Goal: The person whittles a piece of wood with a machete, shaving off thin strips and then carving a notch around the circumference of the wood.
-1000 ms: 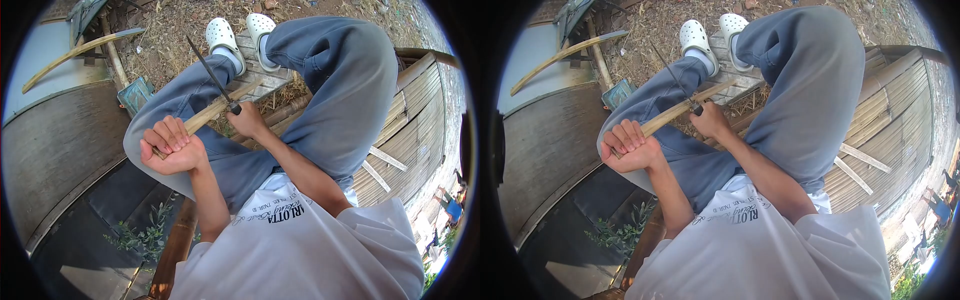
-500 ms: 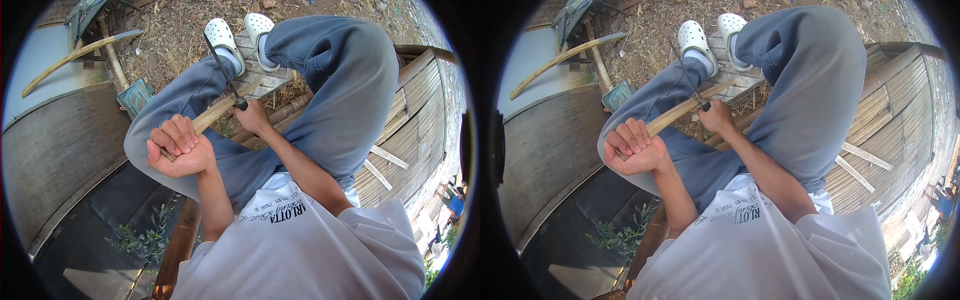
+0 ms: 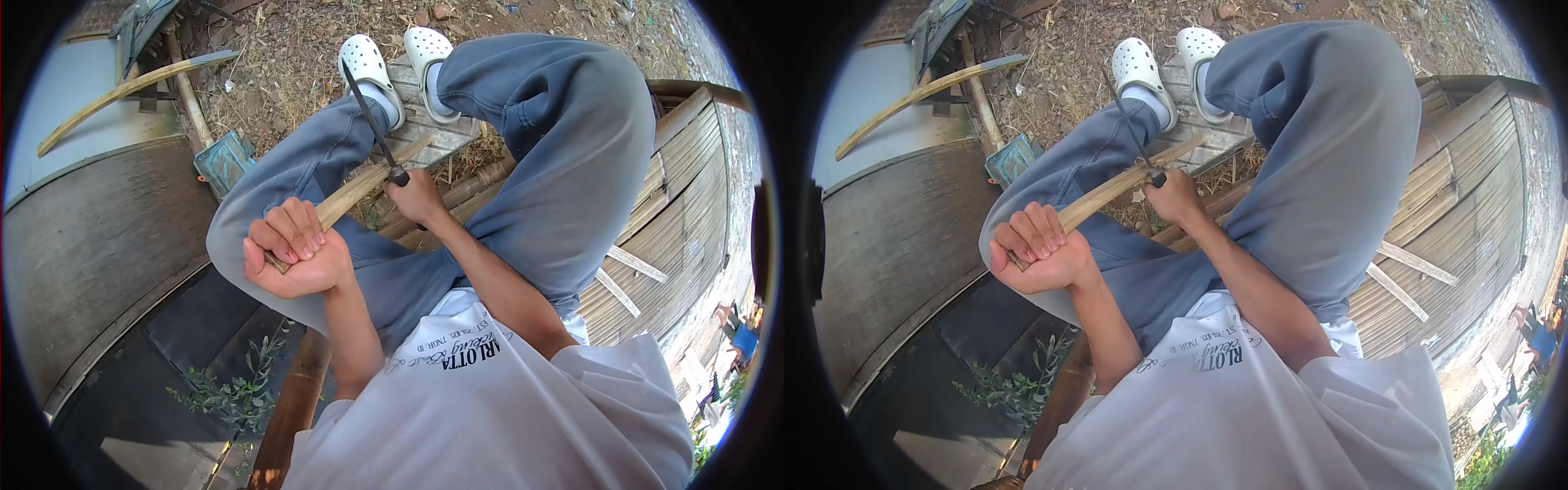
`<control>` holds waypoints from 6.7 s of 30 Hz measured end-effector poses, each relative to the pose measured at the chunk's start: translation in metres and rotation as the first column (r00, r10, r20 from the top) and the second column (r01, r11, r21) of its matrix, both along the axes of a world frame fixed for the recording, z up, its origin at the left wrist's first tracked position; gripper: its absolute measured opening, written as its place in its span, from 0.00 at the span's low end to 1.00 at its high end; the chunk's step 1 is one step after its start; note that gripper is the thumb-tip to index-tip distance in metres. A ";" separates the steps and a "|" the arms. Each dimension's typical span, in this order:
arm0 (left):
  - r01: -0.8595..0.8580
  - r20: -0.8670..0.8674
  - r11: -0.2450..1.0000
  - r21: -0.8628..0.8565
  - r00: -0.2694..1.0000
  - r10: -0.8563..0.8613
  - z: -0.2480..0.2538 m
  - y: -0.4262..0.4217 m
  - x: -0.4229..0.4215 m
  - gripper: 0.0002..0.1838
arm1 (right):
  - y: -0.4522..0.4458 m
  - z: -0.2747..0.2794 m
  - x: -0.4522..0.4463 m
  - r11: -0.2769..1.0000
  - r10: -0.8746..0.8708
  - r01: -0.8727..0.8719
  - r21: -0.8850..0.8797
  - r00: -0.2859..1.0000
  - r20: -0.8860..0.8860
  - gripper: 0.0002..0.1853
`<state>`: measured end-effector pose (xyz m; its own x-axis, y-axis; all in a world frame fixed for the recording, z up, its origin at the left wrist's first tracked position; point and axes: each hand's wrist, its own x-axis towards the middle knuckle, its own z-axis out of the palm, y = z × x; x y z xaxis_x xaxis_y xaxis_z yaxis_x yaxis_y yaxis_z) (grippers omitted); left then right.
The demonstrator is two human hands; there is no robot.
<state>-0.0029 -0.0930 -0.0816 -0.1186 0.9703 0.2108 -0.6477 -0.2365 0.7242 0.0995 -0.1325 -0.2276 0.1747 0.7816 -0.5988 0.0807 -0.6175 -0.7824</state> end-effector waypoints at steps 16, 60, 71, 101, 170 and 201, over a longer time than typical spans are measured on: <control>-0.008 0.009 1.000 -0.014 1.000 0.008 0.002 -0.002 0.002 0.24 | 0.002 -0.003 -0.003 0.993 -0.096 0.092 0.073 0.994 0.045 0.11; 0.140 0.033 0.990 -0.013 0.990 -0.140 0.005 0.026 0.006 0.24 | -0.018 0.019 0.001 0.999 0.005 0.000 -0.053 0.996 0.092 0.14; 0.135 -0.040 0.991 0.011 0.990 -0.134 0.008 0.015 0.025 0.24 | -0.004 0.041 0.003 0.989 -0.129 0.145 0.000 0.880 -0.457 0.09; 0.031 -0.040 1.000 0.000 0.999 -0.031 0.005 0.002 0.025 0.23 | -0.001 0.045 0.002 0.946 -0.316 0.205 -0.250 0.750 -0.582 0.09; 0.022 -0.045 1.000 0.007 0.999 -0.022 0.006 0.008 0.024 0.23 | -0.028 0.000 -0.007 0.991 -0.119 0.112 0.077 0.989 0.085 0.14; -0.014 -0.019 1.000 -0.008 1.000 0.014 0.000 -0.002 0.013 0.24 | -0.007 -0.043 -0.006 0.985 -0.173 0.172 -0.031 0.928 -0.329 0.07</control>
